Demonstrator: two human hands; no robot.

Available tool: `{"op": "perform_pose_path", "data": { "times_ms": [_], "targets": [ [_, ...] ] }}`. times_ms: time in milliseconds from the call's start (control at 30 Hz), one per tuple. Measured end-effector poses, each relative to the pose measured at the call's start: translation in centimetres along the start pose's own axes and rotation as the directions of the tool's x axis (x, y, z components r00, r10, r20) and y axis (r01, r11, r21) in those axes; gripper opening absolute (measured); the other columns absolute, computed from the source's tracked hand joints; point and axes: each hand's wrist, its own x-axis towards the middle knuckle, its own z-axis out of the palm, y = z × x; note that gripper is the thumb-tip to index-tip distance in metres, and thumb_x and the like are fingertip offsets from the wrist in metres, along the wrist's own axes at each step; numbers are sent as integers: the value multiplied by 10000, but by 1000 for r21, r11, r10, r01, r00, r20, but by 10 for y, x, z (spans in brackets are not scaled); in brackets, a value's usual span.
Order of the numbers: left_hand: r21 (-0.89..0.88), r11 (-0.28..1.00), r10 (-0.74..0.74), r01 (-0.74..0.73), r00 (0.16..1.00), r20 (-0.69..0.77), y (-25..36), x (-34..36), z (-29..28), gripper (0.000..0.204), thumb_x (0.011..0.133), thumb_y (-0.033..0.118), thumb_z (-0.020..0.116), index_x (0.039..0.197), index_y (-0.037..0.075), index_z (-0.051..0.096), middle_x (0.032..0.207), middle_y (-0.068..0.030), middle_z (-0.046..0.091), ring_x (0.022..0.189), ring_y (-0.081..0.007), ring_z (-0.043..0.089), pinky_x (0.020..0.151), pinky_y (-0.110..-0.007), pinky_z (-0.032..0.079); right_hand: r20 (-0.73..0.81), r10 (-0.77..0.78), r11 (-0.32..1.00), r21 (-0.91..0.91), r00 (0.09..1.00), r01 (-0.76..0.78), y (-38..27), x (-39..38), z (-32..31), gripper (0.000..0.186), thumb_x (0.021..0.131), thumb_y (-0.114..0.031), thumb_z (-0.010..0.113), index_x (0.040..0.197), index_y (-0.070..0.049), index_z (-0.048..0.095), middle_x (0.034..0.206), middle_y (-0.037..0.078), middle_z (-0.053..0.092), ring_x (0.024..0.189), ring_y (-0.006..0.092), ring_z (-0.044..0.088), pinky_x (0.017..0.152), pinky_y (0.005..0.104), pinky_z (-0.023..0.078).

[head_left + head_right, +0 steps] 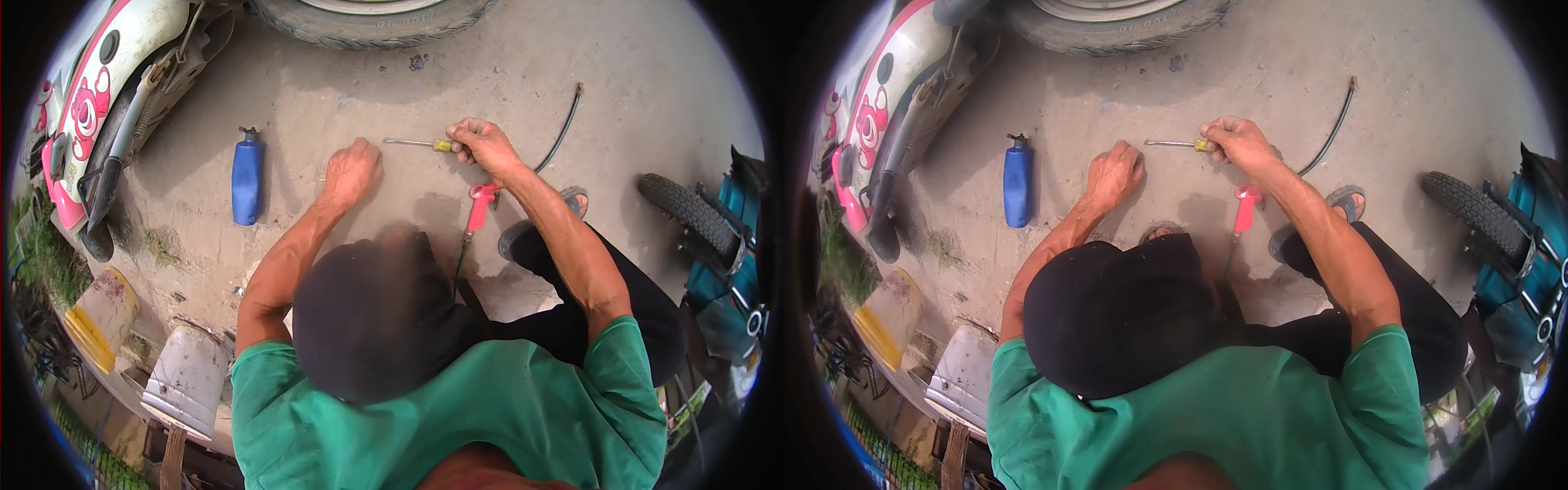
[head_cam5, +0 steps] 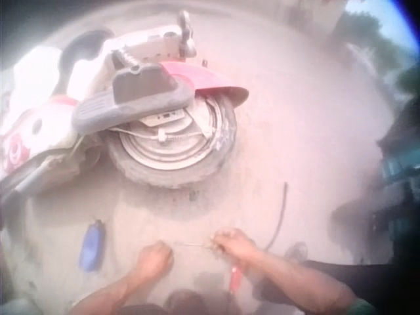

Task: The person repairs a scooter tire by applying a sealant from a blue bottle into the valve stem, then inflating the tire using a pump with a gauge and tightening a nut on the stem.

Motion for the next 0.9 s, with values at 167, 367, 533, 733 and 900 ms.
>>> {"op": "perform_pose_path", "data": {
  "times_ms": [167,367,533,733,900],
  "targets": [
    [14,1000,18,-19,999,31,-7,-2,2,65,865,111,669,873,49,652,941,-158,626,781,-386,675,708,-499,566,16,14,999,-39,1000,-14,1,-1,16,212,998,-299,700,972,-90,680,809,-32,646,670,60,573,612,236,437],
    [39,999,27,-27,1000,9,-19,-2,13,83,853,126,706,912,71,684,949,-142,645,767,-400,680,678,-496,570,45,-21,999,-29,999,22,8,0,23,222,1000,-262,695,977,-41,681,837,17,671,695,89,608,649,263,488],
    [52,998,-34,27,992,125,-3,6,-1,125,833,144,729,907,57,679,937,-154,664,774,-404,690,686,-490,572,55,-29,998,-50,998,32,14,2,29,258,1000,-264,698,1000,-7,674,825,28,665,692,105,611,651,276,503],
    [-434,884,-157,175,985,76,38,18,-28,159,862,126,730,955,14,667,843,-131,696,706,-265,691,657,-388,558,164,9,980,-200,986,25,-1,-7,39,262,1013,-287,700,965,-30,674,774,21,659,694,103,602,644,291,488],
    [-548,818,-159,175,984,78,55,28,-43,149,886,120,733,961,8,669,828,-109,702,691,-178,672,656,-341,548,217,-24,971,-225,976,74,-14,-13,39,248,1017,-269,696,946,-32,678,797,26,681,712,97,616,665,285,500]
  ]
}}
